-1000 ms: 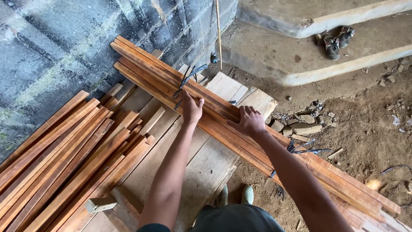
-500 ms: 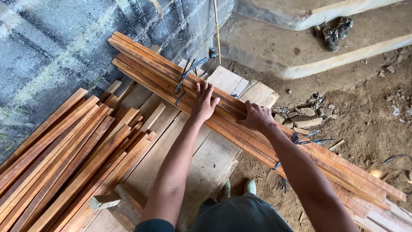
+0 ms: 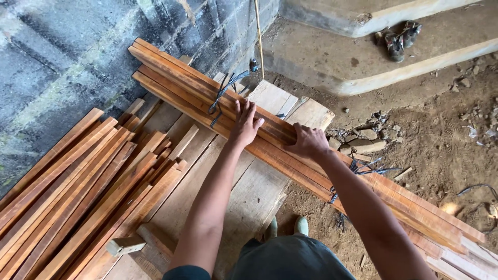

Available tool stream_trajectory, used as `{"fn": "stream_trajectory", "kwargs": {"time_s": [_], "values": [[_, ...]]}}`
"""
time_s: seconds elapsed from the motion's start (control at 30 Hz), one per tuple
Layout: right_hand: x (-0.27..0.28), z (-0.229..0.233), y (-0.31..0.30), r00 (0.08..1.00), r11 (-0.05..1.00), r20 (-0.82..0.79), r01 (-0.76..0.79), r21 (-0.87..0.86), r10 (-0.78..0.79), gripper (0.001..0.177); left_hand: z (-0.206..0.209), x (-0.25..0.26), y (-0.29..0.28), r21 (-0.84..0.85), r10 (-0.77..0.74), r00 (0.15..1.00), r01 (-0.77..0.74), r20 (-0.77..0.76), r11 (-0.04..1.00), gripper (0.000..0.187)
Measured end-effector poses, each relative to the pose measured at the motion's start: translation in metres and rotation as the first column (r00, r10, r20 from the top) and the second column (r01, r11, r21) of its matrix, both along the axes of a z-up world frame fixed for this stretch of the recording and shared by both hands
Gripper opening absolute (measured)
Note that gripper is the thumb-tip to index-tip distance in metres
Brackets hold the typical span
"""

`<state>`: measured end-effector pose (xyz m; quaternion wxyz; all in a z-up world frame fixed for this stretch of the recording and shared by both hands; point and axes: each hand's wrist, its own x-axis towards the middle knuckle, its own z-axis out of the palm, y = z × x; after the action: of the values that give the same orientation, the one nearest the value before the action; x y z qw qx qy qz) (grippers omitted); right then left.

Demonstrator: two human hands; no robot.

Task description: Bundling thin wood strips together with black plastic straps in a workshop.

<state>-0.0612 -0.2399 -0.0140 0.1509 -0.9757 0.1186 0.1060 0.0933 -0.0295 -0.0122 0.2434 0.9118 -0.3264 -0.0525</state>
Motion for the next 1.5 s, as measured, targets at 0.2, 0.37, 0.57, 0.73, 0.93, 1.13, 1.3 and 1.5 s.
{"fn": "stream_trajectory", "kwargs": {"time_s": [0.2,0.37,0.57,0.73,0.93,1.13,1.3,1.5], "values": [[-0.018,0.055,0.018,0.998,0.994,0.031,0.056,0.092,-0.059,0.073,0.008,-0.005,-0.001,0.087,-0.007,0.997,0.0,0.073,0.996,0.064],[-0.006,0.005,0.015,0.937,0.996,0.336,0.078,0.051,-0.091,0.057,-0.008,0.019,0.015,0.202,-0.051,0.995,0.032,0.091,0.979,0.062],[0.015,0.038,0.033,0.886,0.997,0.458,0.046,0.057,-0.067,0.072,0.006,0.004,0.03,0.087,-0.025,0.979,0.007,0.2,0.996,0.053],[-0.003,0.076,0.067,0.864,0.998,0.503,0.004,0.056,-0.031,0.07,0.03,-0.021,0.049,0.036,0.005,0.978,-0.013,0.208,0.999,0.053],[-0.023,0.099,0.086,0.863,0.998,0.505,-0.021,0.067,-0.016,0.078,0.069,-0.051,0.078,-0.056,0.033,0.964,-0.019,0.264,0.998,0.058],[-0.061,0.117,0.13,0.818,0.981,0.574,-0.138,0.135,0.036,0.073,0.058,-0.097,0.132,-0.143,0.117,0.954,-0.08,0.274,0.987,0.06],[-0.094,0.1,0.177,0.84,0.963,0.535,-0.21,0.168,0.09,0.078,0.033,-0.165,0.193,0.015,0.09,0.991,-0.092,0.1,0.996,0.062],[-0.131,0.096,0.227,0.836,0.929,0.522,-0.312,0.197,0.17,0.077,0.037,-0.253,0.263,0.005,0.224,0.972,-0.225,0.069,0.974,0.064]]}}
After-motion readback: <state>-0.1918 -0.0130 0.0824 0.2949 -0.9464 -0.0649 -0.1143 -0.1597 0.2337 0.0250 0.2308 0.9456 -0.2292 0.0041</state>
